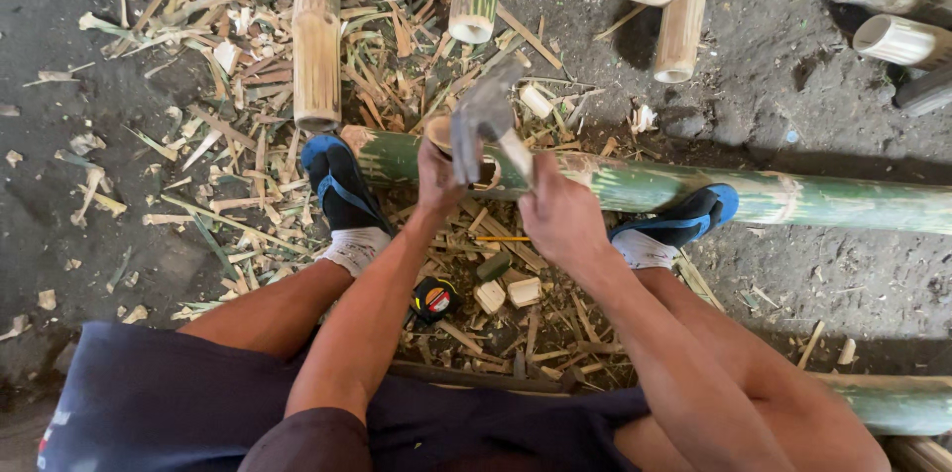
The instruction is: The person measures and marks a bamboo pole with a tape measure and pencil, then uses a hammer and chisel to carve a rectangular notch into the pole.
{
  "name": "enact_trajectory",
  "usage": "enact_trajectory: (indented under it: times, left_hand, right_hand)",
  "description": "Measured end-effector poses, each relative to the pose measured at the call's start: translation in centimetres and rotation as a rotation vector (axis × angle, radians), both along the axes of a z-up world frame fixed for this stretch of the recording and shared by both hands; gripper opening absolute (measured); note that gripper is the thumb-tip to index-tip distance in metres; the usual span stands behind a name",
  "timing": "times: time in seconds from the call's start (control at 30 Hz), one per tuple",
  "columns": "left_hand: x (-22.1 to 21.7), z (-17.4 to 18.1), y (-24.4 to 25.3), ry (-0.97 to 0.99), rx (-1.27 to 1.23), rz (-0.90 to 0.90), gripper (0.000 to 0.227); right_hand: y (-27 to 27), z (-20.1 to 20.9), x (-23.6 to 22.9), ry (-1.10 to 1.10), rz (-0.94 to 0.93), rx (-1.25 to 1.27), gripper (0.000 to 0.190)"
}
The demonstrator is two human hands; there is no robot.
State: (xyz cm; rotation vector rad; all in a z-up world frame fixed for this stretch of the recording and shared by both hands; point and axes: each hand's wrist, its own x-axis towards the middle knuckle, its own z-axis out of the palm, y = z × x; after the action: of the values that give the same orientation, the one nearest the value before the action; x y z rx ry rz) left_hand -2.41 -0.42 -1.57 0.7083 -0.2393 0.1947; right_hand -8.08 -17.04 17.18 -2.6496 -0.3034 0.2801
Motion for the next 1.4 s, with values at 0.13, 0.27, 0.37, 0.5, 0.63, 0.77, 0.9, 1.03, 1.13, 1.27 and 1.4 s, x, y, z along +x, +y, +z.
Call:
enact_trajectory:
  times: [0.13, 0.27, 0.37, 0.5, 0.63, 0.77, 0.9, 1.03, 1.13, 1.27, 1.4]
  left_hand:
    - [-1.3, 0.9, -0.4, 0.150, 0.750, 0.349, 0.039]
    - [-2.3, 0.9, -0.9, 0.188, 0.670, 0.413, 0.034]
    - [-2.1, 0.4, -0.7, 0.151, 0.802, 0.462, 0.028]
    - [-2.5, -0.2, -0.2, 0.064, 0.711, 0.304, 0.028]
    - [-2.3, -0.2, -0.5, 0.158, 0.477, 0.201, 0.043]
    - [-2.8, -0.7, -1.3, 0.275, 0.821, 0.374, 0.024]
    - [-2.5, -0.7, -1.1, 0.141, 0.702, 0.399, 0.043]
    - [-3.9, -0.3, -1.4, 0.310, 0.887, 0.406, 0.032]
    - [-3.8, 0.4, -1.2, 0.572, 0.665, 0.211, 0.051]
    - [-1.3, 0.3, 0.8, 0.263, 1.141, 0.430, 0.062]
    - [3.1, 0.6, 4.1, 0.524, 1.201, 0.032, 0.059]
  right_hand:
    - [1.5, 1.9, 1.9, 0.157, 0.137, -0.212, 0.030]
    - [0.5, 4.0, 1.4, -0.117, 0.159, -0.044, 0.022]
    - [0.1, 4.3, 0.9, -0.221, 0.115, 0.052, 0.023]
    - [1.5, 2.0, 0.9, 0.113, 0.087, -0.153, 0.016]
    - [1.8, 1.7, 1.7, -0.168, 0.237, -0.154, 0.036]
    - [-0.1, 3.6, 0.9, -0.193, 0.150, 0.042, 0.018]
    - [0.0, 3.3, 0.4, -0.314, 0.046, 0.279, 0.020]
    - [1.2, -1.7, -0.1, 0.123, 0.089, -0.081, 0.021]
    - [0.6, -4.5, 0.1, 0.174, 0.106, -0.148, 0.030]
    - [-1.1, -6.0, -0.2, 0.351, -0.031, -0.085, 0.030]
    - [-2.7, -5.7, -0.2, 0.182, -0.148, 0.073, 0.024]
